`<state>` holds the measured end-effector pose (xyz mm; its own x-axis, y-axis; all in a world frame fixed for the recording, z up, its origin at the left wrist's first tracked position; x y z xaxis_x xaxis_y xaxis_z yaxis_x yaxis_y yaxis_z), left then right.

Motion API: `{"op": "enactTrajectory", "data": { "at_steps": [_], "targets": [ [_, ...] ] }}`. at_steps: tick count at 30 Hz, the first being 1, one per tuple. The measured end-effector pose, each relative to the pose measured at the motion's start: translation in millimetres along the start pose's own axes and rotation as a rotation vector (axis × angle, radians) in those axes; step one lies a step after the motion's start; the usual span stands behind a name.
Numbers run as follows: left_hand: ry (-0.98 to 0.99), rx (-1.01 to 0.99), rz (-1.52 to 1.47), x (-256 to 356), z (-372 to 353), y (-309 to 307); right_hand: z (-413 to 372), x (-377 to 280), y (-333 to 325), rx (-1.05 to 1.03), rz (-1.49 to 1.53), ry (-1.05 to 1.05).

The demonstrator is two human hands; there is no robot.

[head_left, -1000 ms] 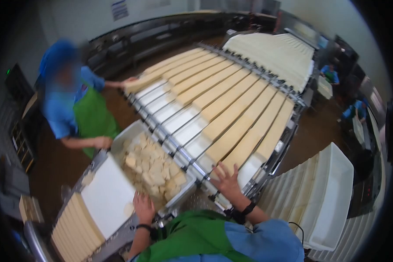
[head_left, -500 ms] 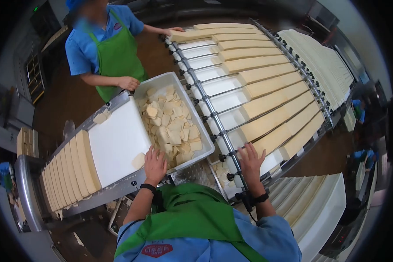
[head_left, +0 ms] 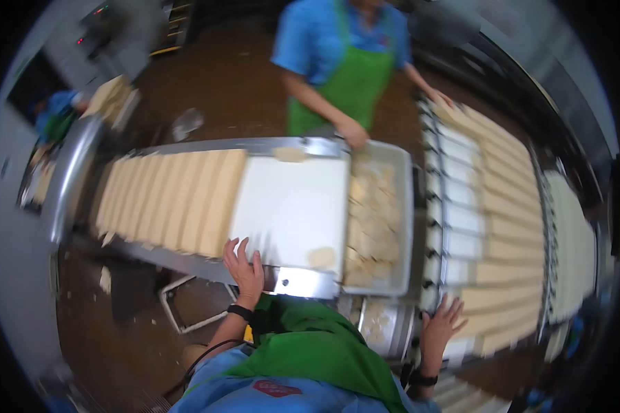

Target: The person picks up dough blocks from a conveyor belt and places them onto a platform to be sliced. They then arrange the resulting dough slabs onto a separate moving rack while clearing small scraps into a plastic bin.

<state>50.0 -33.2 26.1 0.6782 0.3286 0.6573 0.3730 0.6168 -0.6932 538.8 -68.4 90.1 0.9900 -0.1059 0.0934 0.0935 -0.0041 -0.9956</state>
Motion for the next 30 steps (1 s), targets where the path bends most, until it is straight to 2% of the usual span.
{"op": "enactTrajectory", "data": {
  "at_steps": [1, 2, 5, 6, 8, 9, 14, 18, 21, 24, 27, 30],
  "targets": [
    [-0.16, 0.096, 0.016, -28.6, 3.3, -11.5, 15.4, -30.3, -9.8, 0.118, -0.039, -0.06],
    [-0.303, 0.168, 0.117, -63.4, 5.1, -14.3, 36.5, -69.2, -10.1, 0.109, 0.083, -0.215],
    [-0.605, 0.182, 0.186, -104.4, 14.7, -28.5, 92.2, -192.9, -22.3, 0.049, 0.475, -0.604],
    [-0.587, 0.136, 0.106, -111.4, 20.1, -25.8, 111.2, -241.0, -18.4, 0.018, 0.641, -0.712],
    [-0.539, 0.035, -0.058, -121.6, 30.4, -16.2, 142.3, -330.4, -11.0, 0.019, 0.728, -0.926],
    [-0.536, 0.016, -0.041, -118.5, 35.9, -15.0, 157.2, -372.7, -11.7, 0.068, 0.757, -1.044],
    [-0.567, -0.048, 0.017, -98.2, 50.4, -13.4, 236.3, -534.5, 17.8, 0.052, 0.72, -1.13],
    [-0.599, -0.13, 0.037, -88.8, 54.0, -12.6, 270.2, -592.9, 40.8, 0.073, 0.626, -1.059],
    [-0.601, -0.168, 0.049, -89.9, 54.2, -6.7, 283.0, -616.1, 55.6, 0.033, 0.36, -0.989],
    [-0.598, -0.182, 0.057, -83.7, 56.3, -6.0, 289.4, -622.4, 57.7, 0.066, 0.365, -0.91],
    [-0.585, -0.196, 0.094, -83.7, 59.0, -1.4, 284.4, -627.4, 71.9, 0.147, 0.321, -0.964],
    [-0.598, -0.197, 0.112, -79.1, 60.6, 2.6, 284.4, -612.8, 65.4, 0.031, 0.419, -0.984]
  ]
}}
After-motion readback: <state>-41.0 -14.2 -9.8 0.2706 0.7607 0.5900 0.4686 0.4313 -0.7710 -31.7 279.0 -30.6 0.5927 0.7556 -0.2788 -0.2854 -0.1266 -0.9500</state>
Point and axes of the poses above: each hand's wrist, its own z-axis towards the middle knuckle, its own y-axis out of the palm, x = y × z, the point moved 6 cm from there along z, towards the middle knuckle, and after that the axes turned 10 degrees about -y, right-handed, at the moved point
